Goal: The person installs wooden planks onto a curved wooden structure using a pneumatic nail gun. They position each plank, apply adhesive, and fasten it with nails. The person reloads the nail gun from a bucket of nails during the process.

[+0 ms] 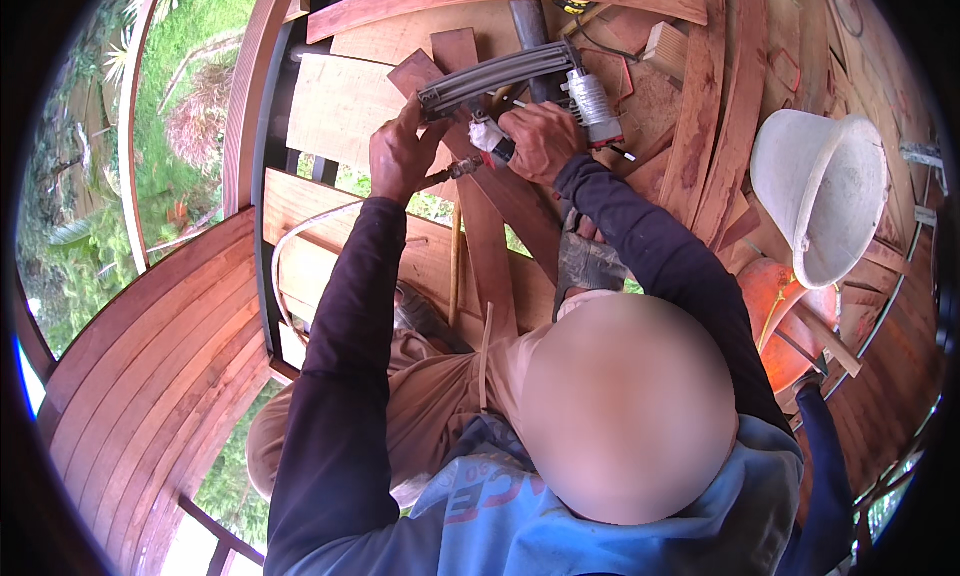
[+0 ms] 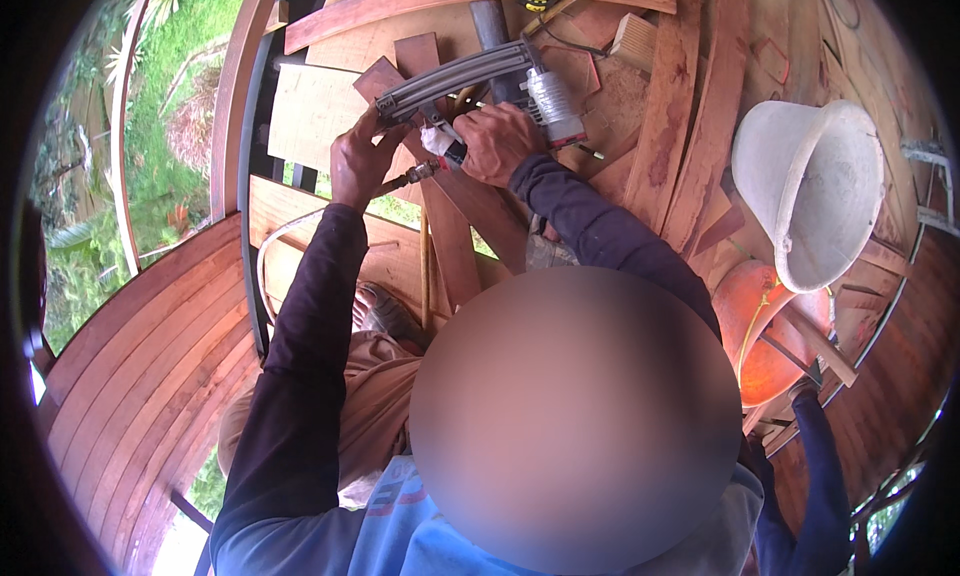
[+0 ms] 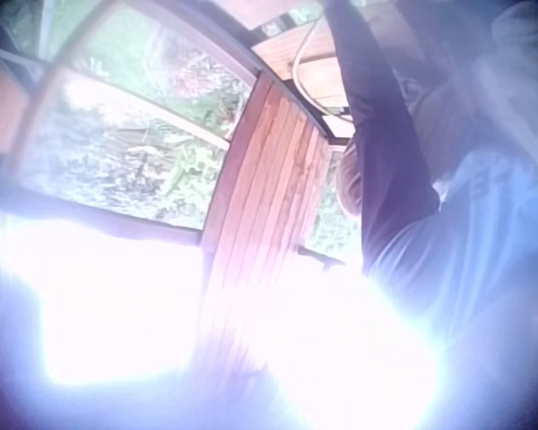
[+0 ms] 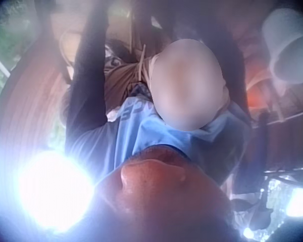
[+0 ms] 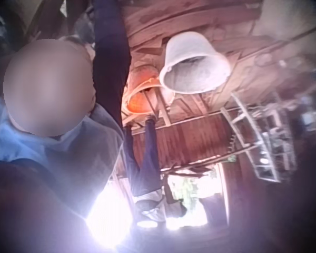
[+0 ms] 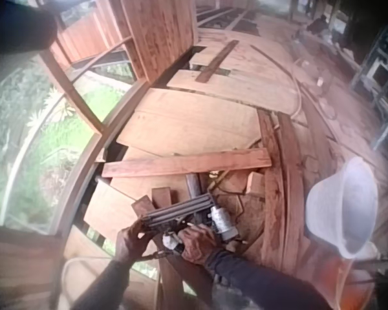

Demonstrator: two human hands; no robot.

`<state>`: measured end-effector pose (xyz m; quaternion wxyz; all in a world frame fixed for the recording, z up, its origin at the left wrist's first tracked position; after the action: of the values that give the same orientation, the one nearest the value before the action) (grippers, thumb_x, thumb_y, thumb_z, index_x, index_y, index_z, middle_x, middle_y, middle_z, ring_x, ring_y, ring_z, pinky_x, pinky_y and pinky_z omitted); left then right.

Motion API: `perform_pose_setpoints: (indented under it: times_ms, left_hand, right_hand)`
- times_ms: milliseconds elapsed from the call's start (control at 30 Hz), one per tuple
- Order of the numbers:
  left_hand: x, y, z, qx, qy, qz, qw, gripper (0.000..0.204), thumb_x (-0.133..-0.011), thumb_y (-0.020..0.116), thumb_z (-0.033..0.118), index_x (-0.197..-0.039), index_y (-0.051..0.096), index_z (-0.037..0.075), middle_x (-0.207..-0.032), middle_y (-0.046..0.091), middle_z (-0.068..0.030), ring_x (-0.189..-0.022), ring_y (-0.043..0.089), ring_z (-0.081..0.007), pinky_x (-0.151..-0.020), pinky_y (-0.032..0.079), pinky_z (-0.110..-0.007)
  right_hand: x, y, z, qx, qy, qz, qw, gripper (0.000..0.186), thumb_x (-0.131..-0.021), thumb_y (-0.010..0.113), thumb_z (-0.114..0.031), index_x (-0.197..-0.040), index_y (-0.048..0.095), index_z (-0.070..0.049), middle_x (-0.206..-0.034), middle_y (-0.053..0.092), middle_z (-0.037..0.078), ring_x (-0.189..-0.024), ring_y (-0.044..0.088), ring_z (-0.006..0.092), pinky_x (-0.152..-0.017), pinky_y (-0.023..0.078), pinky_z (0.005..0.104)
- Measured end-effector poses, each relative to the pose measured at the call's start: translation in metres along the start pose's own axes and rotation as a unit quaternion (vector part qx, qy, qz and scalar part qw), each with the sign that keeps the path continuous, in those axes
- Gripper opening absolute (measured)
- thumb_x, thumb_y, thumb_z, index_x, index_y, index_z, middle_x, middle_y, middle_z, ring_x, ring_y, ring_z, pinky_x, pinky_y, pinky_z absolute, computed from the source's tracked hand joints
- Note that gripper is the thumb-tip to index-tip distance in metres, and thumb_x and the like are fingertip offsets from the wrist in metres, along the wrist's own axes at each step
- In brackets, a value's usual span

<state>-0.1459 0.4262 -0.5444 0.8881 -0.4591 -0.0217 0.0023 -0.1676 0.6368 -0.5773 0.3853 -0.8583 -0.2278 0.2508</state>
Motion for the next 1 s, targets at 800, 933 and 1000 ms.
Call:
perform_pose_setpoints:
  times_ms: [800, 933, 1000]
  left_hand:
    - [0.004, 0.001, 0.008, -0.002, 0.029, 0.012, 1.000, 0.029, -0.084, 0.080, 0.023, -0.099, 0.070, 0.001, -0.094, 0.075, -0.0186, -0.086, 0.074, -0.0335, -0.076, 0.058, -0.041]
    - [0.000, 0.000, 0.011, -0.004, 0.079, 0.034, 0.996, 0.028, -0.083, 0.081, 0.021, -0.098, 0.066, 0.002, -0.087, 0.073, -0.0174, -0.079, 0.072, -0.0359, -0.070, 0.057, -0.042]
    - [0.001, 0.002, 0.005, 0.011, 0.044, 0.007, 0.999, 0.032, -0.082, 0.081, 0.020, -0.102, 0.066, 0.001, -0.092, 0.074, -0.0185, -0.081, 0.073, -0.0348, -0.072, 0.057, -0.041]
  right_hand:
    - [0.000, -0.005, -0.001, -0.003, -0.005, -0.030, 1.000, 0.013, -0.069, 0.065, -0.017, -0.080, 0.061, -0.011, -0.079, 0.065, 0.008, -0.082, 0.065, 0.0292, -0.074, 0.046, 0.0428]
    - [-0.002, -0.013, -0.005, -0.019, 0.003, -0.033, 0.999, 0.014, -0.069, 0.064, -0.016, -0.083, 0.062, -0.011, -0.079, 0.064, 0.008, -0.085, 0.065, 0.0299, -0.077, 0.046, 0.0437]
    - [0.000, -0.006, -0.005, -0.018, 0.014, -0.026, 0.999, 0.015, -0.069, 0.063, -0.016, -0.083, 0.063, -0.011, -0.079, 0.065, 0.009, -0.086, 0.065, 0.0305, -0.079, 0.047, 0.0445]
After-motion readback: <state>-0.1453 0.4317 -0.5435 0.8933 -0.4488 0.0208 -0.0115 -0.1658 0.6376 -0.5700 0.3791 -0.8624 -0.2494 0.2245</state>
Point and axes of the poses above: each hand's wrist, its own x-axis away from the middle knuckle, its own y-axis out of the palm, z = x × y, the point moved 4 cm from there along -x, towards the middle knuckle
